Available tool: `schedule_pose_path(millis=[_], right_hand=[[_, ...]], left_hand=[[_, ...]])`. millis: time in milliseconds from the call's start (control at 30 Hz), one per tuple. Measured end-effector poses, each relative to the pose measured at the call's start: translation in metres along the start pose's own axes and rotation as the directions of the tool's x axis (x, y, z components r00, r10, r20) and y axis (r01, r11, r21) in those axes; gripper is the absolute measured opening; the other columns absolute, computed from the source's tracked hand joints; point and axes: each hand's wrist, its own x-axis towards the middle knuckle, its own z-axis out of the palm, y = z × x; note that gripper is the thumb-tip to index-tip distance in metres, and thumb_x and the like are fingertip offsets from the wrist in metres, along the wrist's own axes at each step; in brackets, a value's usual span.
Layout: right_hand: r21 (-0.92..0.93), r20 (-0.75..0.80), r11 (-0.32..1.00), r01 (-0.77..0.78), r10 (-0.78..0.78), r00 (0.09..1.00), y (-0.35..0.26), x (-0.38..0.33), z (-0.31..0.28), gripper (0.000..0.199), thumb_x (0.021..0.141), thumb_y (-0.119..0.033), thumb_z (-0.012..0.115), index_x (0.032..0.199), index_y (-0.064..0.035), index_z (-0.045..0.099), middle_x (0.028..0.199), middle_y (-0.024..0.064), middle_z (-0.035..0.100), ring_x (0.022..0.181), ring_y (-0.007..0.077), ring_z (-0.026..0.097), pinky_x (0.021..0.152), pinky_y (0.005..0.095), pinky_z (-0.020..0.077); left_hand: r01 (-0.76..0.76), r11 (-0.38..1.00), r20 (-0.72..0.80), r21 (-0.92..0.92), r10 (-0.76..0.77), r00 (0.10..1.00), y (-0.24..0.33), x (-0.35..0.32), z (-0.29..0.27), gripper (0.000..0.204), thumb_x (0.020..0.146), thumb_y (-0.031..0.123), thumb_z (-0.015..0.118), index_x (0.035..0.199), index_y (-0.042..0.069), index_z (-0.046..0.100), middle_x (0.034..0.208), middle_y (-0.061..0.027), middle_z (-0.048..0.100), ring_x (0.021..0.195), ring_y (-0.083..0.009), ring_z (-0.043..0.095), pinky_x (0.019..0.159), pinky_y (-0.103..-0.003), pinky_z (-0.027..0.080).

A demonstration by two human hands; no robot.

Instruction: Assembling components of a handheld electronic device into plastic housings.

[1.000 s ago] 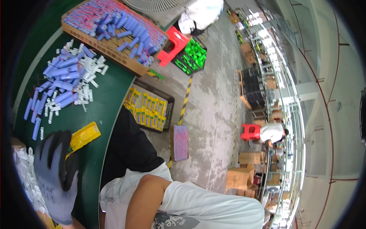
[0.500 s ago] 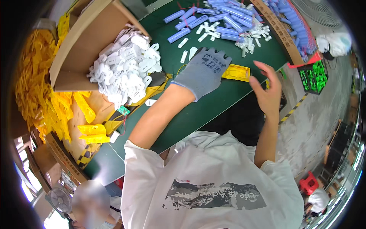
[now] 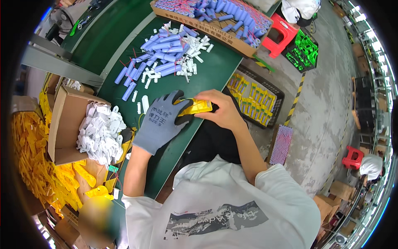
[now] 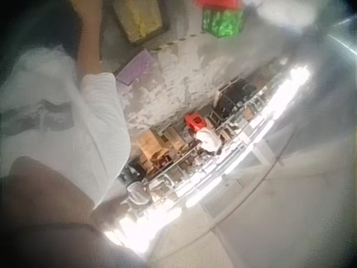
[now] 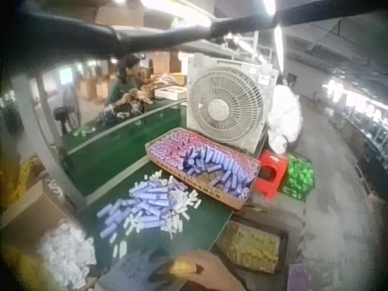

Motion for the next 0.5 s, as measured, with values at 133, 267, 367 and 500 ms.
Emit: schedule_pose_path(millis=[133, 267, 367, 500], right_hand=[[-0.006, 0.003, 0.994, 0.108, -0.108, 0.994, 0.011, 0.007, -0.003, 0.045, 0.065, -0.013, 0.083, 0.105, -0.0028, 0.066, 0.106, 0.0113, 0.066, 0.097, 0.0259, 0.063, 0.087, 0.0332, 0.0488], [-0.077, -0.069, 0.997, 0.011, -0.016, 0.998, 0.020, -0.004, -0.029, 0.046, 0.063, -0.015, 0.085, 0.104, -0.0050, 0.067, 0.105, 0.0102, 0.067, 0.097, 0.0234, 0.064, 0.086, 0.0329, 0.0491], [0.047, 0.017, 0.996, 0.074, -0.075, 0.997, 0.023, 0.006, -0.010, 0.042, 0.063, -0.016, 0.085, 0.101, -0.0074, 0.068, 0.101, 0.0061, 0.068, 0.095, 0.0243, 0.062, 0.085, 0.0340, 0.0474], [0.018, 0.115, 0.997, 0.077, -0.079, 0.990, 0.011, 0.007, -0.012, 0.040, 0.064, -0.021, 0.083, 0.100, -0.0105, 0.069, 0.100, 0.0025, 0.068, 0.097, 0.0233, 0.059, 0.088, 0.0350, 0.0424]], left_hand=[[-0.019, 0.999, -0.166, -0.048, 0.011, 0.986, -0.005, 0.003, 0.011, 0.033, 0.076, 0.016, 0.072, 0.107, 0.010, 0.064, 0.119, -0.0135, 0.057, 0.106, -0.0325, 0.056, 0.090, -0.040, 0.045], [-0.110, 0.991, -0.359, -0.071, 0.077, 0.930, 0.011, 0.019, 0.023, 0.030, 0.077, 0.016, 0.071, 0.104, 0.006, 0.063, 0.118, -0.0128, 0.059, 0.104, -0.0333, 0.058, 0.090, -0.040, 0.046], [0.033, 0.993, -0.299, -0.111, -0.065, 0.952, 0.012, -0.001, 0.021, 0.017, 0.078, 0.010, 0.069, 0.094, 0.005, 0.063, 0.112, -0.0135, 0.062, 0.096, -0.0331, 0.061, 0.081, -0.041, 0.049], [0.068, 0.955, -0.347, -0.288, -0.170, 0.922, 0.009, -0.028, 0.033, 0.022, 0.075, 0.006, 0.069, 0.095, 0.005, 0.060, 0.110, -0.0122, 0.061, 0.097, -0.0332, 0.059, 0.083, -0.042, 0.047]])
